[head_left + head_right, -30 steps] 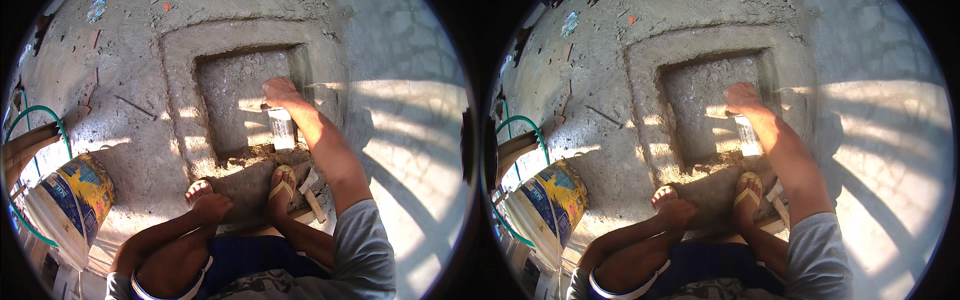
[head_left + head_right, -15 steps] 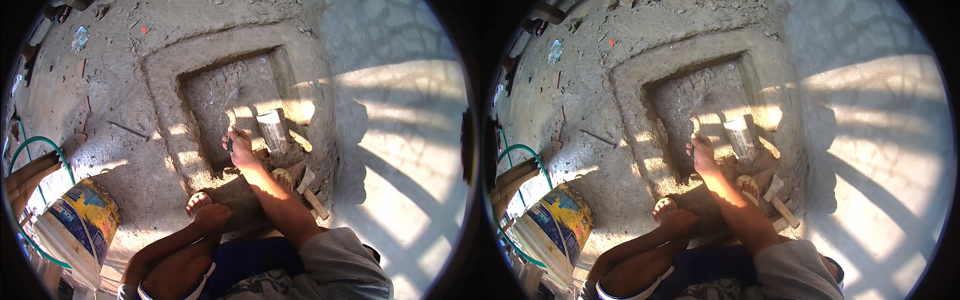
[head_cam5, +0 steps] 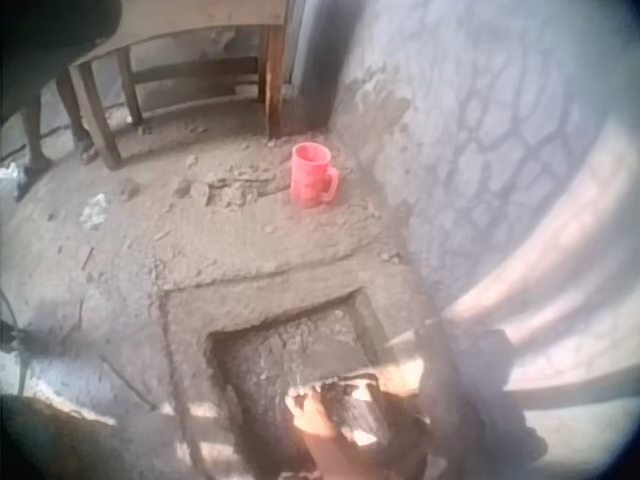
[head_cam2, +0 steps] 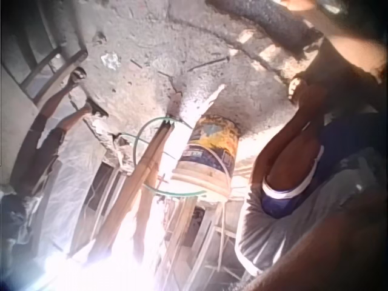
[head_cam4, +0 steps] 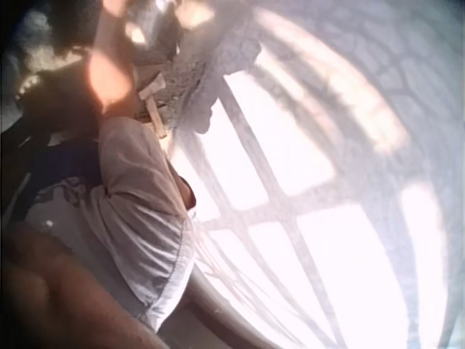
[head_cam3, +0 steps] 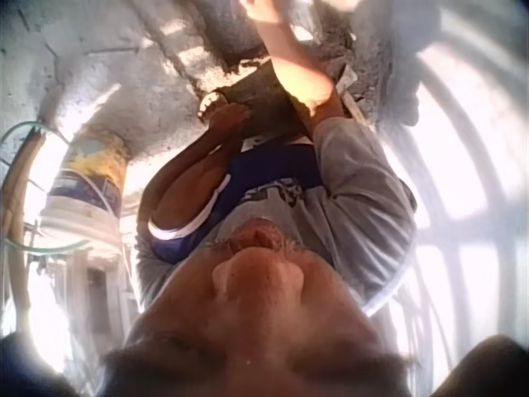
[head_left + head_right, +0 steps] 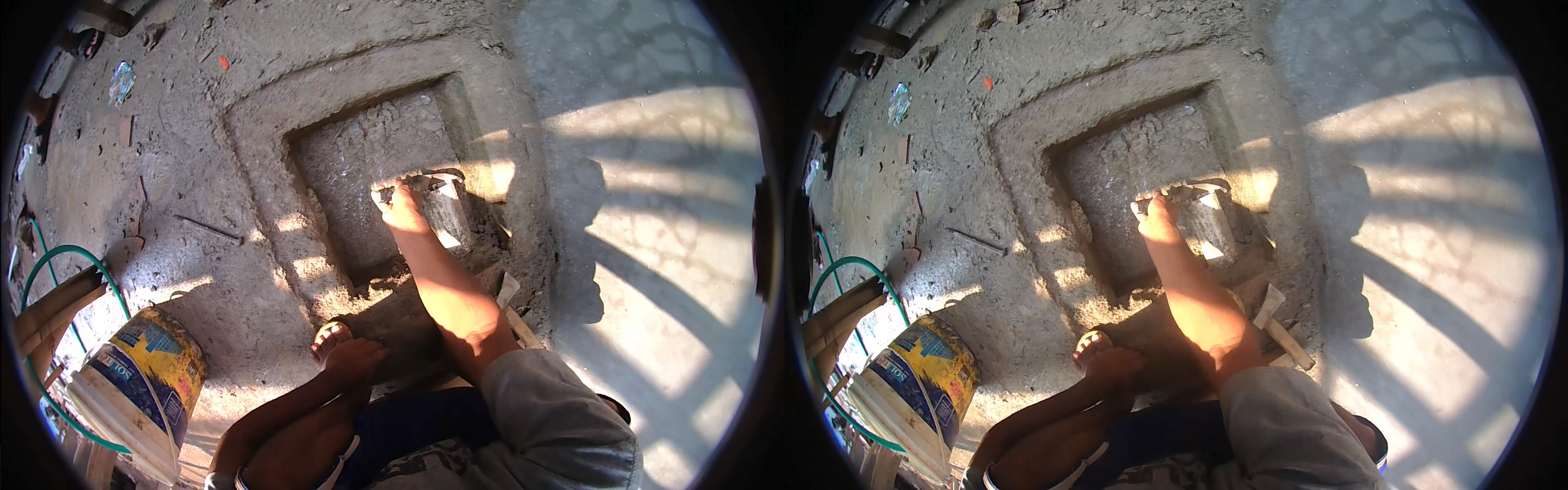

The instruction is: The person shapes wet concrete around a pipe in a square indentation using a trowel and an axe.

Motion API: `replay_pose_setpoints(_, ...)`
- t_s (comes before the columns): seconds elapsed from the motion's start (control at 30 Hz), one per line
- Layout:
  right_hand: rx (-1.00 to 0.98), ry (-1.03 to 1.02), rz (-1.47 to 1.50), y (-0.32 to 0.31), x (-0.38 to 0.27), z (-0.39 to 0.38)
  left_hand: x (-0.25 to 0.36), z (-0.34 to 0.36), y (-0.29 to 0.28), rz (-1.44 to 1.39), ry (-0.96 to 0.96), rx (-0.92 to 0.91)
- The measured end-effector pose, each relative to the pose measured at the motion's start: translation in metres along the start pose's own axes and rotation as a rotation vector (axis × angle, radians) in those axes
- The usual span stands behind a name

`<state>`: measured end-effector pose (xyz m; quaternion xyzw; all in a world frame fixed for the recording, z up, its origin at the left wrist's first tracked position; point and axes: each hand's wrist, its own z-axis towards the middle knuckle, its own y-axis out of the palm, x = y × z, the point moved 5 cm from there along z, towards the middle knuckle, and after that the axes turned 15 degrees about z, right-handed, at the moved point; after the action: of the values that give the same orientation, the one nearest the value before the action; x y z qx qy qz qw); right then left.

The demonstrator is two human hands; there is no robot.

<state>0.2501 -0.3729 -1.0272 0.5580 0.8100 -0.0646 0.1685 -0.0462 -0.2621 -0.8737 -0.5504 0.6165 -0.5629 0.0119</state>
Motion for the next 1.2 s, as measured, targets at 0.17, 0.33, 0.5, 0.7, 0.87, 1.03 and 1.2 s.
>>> replay_pose_setpoints(0.17,0.083,0.047,0.294,0.012,-0.063,0.088,0.013,0.020,-0.023,-0.047,0.113,-0.047)
replay_pose_setpoints(0.33,-0.292,-0.074,-0.660,0.007,-0.026,-0.011,0.003,0.007,-0.024,0.001,0.026,-0.141)
replay_pose_setpoints(0.5,-0.114,-0.186,-0.478,-0.039,-0.034,-0.040,0.008,0.015,-0.027,0.042,0.095,-0.275)
replay_pose_setpoints(0.7,0.065,-0.216,-0.100,-0.001,-0.058,0.000,0.009,0.010,-0.013,0.013,0.123,-0.125)
replay_pose_setpoints(0.87,-0.201,-0.234,-0.503,0.056,-0.047,-0.018,0.008,0.007,-0.022,0.013,0.125,0.043)
replay_pose_setpoints(1.03,-0.251,-0.339,-0.461,0.029,-0.031,-0.055,0.004,0.001,-0.018,0.007,0.095,0.117)
replay_pose_setpoints(1.2,-0.177,-0.306,-0.459,-0.053,-0.002,-0.039,0.005,0.002,-0.019,0.002,0.074,0.137)
